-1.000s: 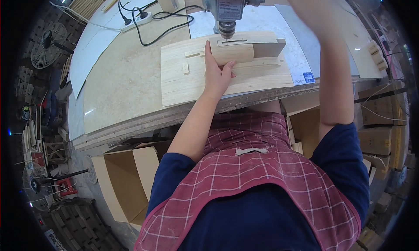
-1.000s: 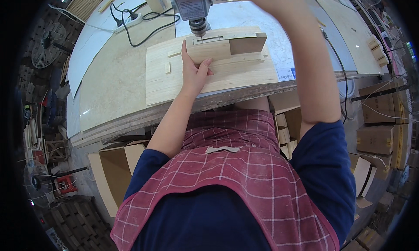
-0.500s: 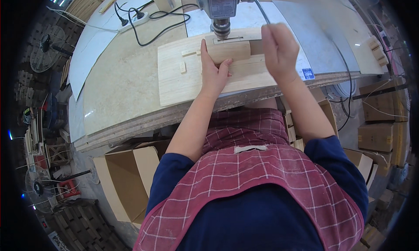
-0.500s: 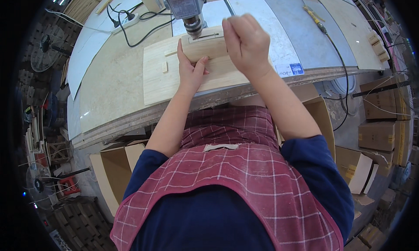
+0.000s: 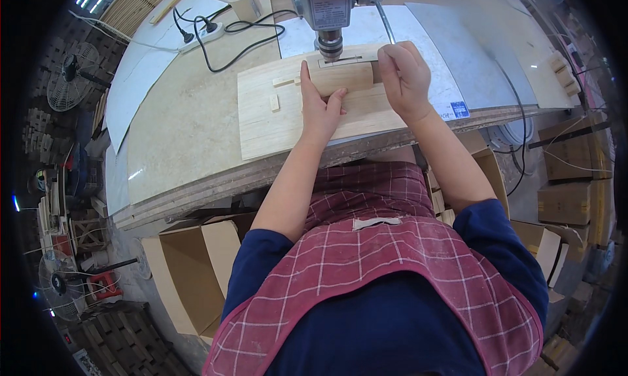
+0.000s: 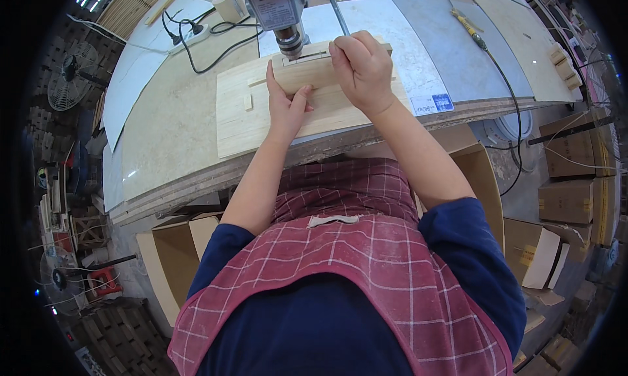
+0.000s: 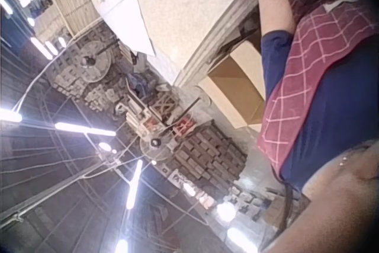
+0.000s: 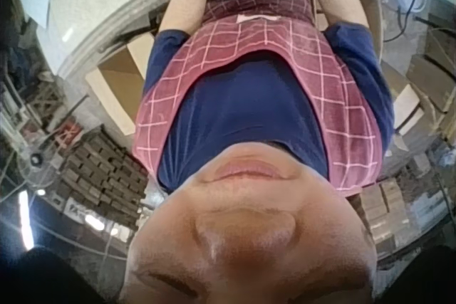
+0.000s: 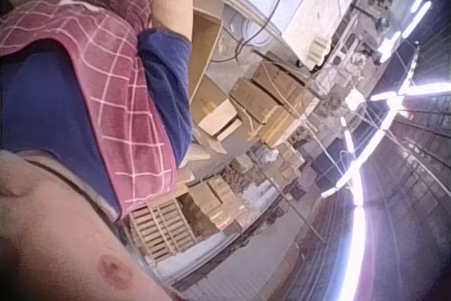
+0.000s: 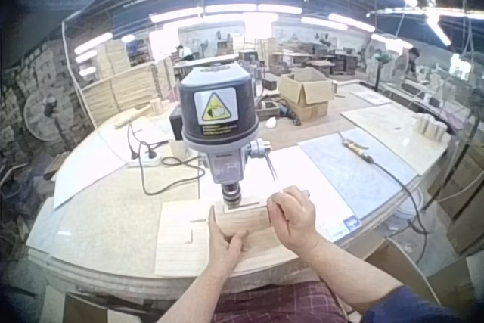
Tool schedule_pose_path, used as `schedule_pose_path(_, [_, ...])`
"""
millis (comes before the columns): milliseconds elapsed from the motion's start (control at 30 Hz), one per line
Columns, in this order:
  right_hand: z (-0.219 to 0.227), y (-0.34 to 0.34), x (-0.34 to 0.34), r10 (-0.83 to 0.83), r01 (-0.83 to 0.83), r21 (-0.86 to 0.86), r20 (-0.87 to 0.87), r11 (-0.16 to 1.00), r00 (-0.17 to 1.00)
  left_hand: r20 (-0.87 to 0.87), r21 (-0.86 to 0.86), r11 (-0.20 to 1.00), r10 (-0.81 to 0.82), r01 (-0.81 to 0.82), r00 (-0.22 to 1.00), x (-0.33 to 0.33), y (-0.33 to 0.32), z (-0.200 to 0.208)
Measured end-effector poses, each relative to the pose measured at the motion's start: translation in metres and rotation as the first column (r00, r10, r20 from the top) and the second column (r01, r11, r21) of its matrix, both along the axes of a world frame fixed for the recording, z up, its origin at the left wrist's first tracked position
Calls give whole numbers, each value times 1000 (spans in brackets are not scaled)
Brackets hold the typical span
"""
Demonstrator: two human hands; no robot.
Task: Using a drill press to bore holes into cylindrical wood blocks.
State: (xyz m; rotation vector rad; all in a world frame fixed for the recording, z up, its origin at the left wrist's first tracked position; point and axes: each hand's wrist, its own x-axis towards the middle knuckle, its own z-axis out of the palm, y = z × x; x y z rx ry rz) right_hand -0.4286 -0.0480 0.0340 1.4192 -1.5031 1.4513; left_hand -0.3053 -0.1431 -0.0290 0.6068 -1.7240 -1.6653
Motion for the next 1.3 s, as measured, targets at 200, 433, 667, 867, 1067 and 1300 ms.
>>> schedule_pose_path(200, [100, 2, -13, -181, 238, 313, -200, 919, 963, 1, -1, 1000, 30, -30, 1000, 5, -3, -1])
schedule_pose_path(433, [155, -79, -106, -47, 72, 402, -71, 913, 996, -19, 30, 1000, 10, -9, 1000, 3, -2, 4])
schedule_pose_path(667, [103, -46, -123, 128, -348, 380, 496, 857, 859, 46, -265, 956, 146, -129, 988, 11, -13, -7])
schedule_pose_path(867, [-4, 24, -93, 7, -460, 765, 512, 451, 859, 243, -290, 954, 147, -73, 959, 26, -17, 7])
schedule_pose_path(1067, [-24, 66, -56, 15, -607, 542, 739, 582, 674, 194, -252, 968, 31, 19, 981, 83, -2, 12])
schedule_pose_path(1300, [3, 143, -52, -69, -571, 514, 778, 640, 624, 23, 262, 946, 189, -189, 982, 170, -14, 53])
